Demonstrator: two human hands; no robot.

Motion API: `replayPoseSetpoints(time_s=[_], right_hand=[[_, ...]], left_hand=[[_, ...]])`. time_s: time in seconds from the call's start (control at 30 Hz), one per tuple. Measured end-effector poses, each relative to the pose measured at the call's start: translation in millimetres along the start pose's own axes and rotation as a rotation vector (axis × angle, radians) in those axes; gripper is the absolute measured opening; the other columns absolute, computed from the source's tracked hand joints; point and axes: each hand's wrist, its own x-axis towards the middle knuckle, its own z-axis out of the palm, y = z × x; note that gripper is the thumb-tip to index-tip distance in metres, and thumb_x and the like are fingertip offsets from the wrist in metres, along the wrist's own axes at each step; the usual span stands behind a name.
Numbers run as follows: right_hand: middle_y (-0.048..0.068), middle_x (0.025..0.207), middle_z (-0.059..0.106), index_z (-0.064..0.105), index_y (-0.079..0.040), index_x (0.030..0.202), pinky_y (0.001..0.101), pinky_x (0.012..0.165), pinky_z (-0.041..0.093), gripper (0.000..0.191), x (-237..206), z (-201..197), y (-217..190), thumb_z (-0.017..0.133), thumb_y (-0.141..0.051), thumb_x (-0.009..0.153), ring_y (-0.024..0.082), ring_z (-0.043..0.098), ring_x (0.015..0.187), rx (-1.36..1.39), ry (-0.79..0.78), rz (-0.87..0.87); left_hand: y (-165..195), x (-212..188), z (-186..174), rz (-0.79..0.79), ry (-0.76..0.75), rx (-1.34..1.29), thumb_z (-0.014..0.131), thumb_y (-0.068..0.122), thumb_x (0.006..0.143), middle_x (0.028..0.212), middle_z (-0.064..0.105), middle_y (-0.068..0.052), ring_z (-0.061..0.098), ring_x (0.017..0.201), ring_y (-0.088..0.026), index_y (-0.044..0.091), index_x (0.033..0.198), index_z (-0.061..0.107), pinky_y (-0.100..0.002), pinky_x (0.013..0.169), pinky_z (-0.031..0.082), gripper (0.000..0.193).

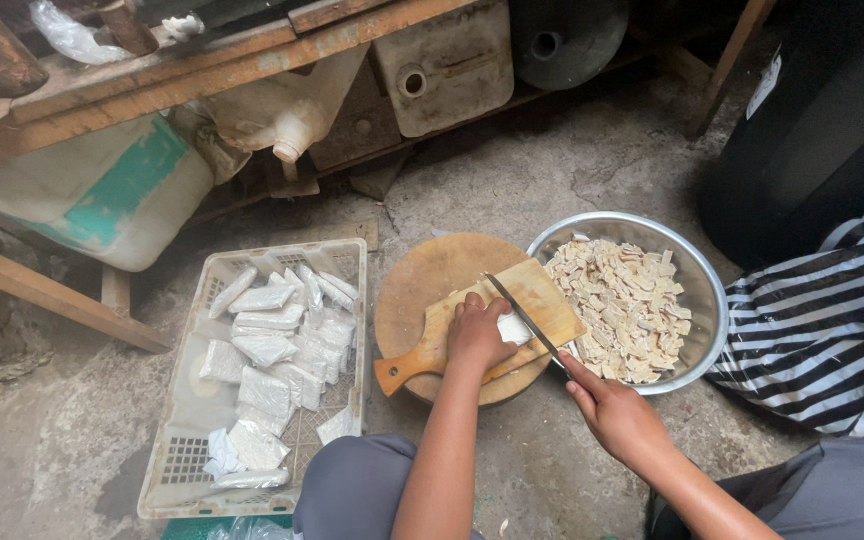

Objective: The person sits on the floor and slices white rectangular food blocks into thin strips using a knife on a wooden cutting board. Sliced pieces are placed into a metal bowl, and additional wrapped blocks are taken from a plastic basket.

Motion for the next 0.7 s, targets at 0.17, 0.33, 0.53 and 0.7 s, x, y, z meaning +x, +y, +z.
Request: replayPoseSetpoints(time_s=[0.17, 0.33, 0.53, 0.7], right_hand=[[0.020, 0.078, 0.070, 0.042, -0.050, 0.150, 0.0469, 0.076, 0.057, 0.053, 12.6, 9.5, 7.0, 0.050, -0.047, 0.097, 0.037, 0.072, 0.079, -0.015, -0.020, 0.008], [0.021, 0.078, 0.069, 0.040, -0.049, 0.152, 0.0472, 0.076, 0.056, 0.054, 48.3, 34.4, 1.6, 0.049, -0.048, 0.098, 0.038, 0.072, 0.079, -0.060, 0.007, -0.053], [0.023, 0.098, 0.074, 0.043, -0.043, 0.151, 0.0463, 0.086, 0.055, 0.051, 77.6, 33.1, 9.5, 0.048, -0.049, 0.100, 0.042, 0.071, 0.095, 0.224, -0.048, -0.048], [0.024, 0.092, 0.076, 0.042, -0.046, 0.153, 0.0425, 0.089, 0.057, 0.053, 49.0, 14.5, 13.2, 0.047, -0.050, 0.100, 0.037, 0.076, 0.095, 0.107, -0.118, 0.076]], left_hand=[[-3.0, 3.0, 3.6, -0.009, 0.020, -0.025, 0.089, 0.025, 0.065, 0.130, 0.052, -0.007, 0.050, 0.128, -0.029, 0.028, 0.123, 0.066, -0.043, 0.104, 0.046, 0.063], [-11.4, 4.7, 13.1, 0.036, 0.072, -0.058, 0.088, 0.024, 0.064, 0.127, 0.055, -0.008, 0.053, 0.125, -0.029, 0.027, 0.120, 0.068, -0.043, 0.105, 0.047, 0.059], [-9.2, 2.7, 14.9, 0.019, 0.106, -0.064, 0.089, 0.025, 0.063, 0.125, 0.054, -0.008, 0.051, 0.125, -0.029, 0.028, 0.122, 0.066, -0.048, 0.102, 0.044, 0.063], [-3.3, -1.8, 9.2, -0.034, 0.082, -0.057, 0.090, 0.029, 0.062, 0.128, 0.052, -0.009, 0.050, 0.127, -0.031, 0.030, 0.121, 0.066, -0.048, 0.103, 0.045, 0.064]])
